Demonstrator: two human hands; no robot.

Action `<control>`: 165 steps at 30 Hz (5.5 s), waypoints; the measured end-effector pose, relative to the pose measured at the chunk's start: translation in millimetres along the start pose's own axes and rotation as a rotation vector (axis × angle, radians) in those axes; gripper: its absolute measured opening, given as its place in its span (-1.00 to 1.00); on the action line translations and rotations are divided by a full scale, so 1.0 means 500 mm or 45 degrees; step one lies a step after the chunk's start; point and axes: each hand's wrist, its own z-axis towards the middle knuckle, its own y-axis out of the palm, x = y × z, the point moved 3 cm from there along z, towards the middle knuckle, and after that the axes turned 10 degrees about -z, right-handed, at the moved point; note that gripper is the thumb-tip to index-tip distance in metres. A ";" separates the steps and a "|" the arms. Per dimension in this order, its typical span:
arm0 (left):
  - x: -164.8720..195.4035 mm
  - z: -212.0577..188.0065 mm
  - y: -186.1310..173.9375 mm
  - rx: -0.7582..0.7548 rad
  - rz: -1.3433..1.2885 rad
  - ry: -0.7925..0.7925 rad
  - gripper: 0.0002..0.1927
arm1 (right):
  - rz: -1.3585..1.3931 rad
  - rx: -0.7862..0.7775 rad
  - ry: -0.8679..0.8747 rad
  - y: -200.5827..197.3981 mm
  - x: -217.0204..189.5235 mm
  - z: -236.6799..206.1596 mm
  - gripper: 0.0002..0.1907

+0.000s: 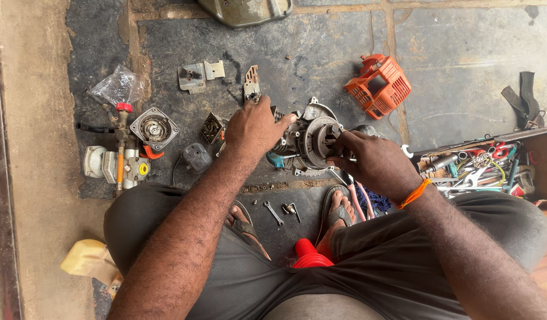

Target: The person uses a wrench to loosen and remove a nut from a small engine, then disassembles the engine by removing the gear, piston, and cylinder head. They reassemble the engine by placing the piston and cylinder head back together.

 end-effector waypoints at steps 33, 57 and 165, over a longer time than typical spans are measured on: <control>-0.001 0.002 0.000 0.008 -0.029 0.000 -0.12 | -0.167 0.119 -0.211 -0.006 -0.021 -0.003 -0.66; 0.005 -0.001 -0.005 0.010 -0.027 -0.010 -0.15 | -0.101 -0.007 -0.125 0.012 -0.001 0.006 -0.67; -0.001 0.004 -0.001 0.018 -0.041 -0.008 -0.12 | -0.143 -0.122 0.057 0.003 -0.011 -0.002 -0.57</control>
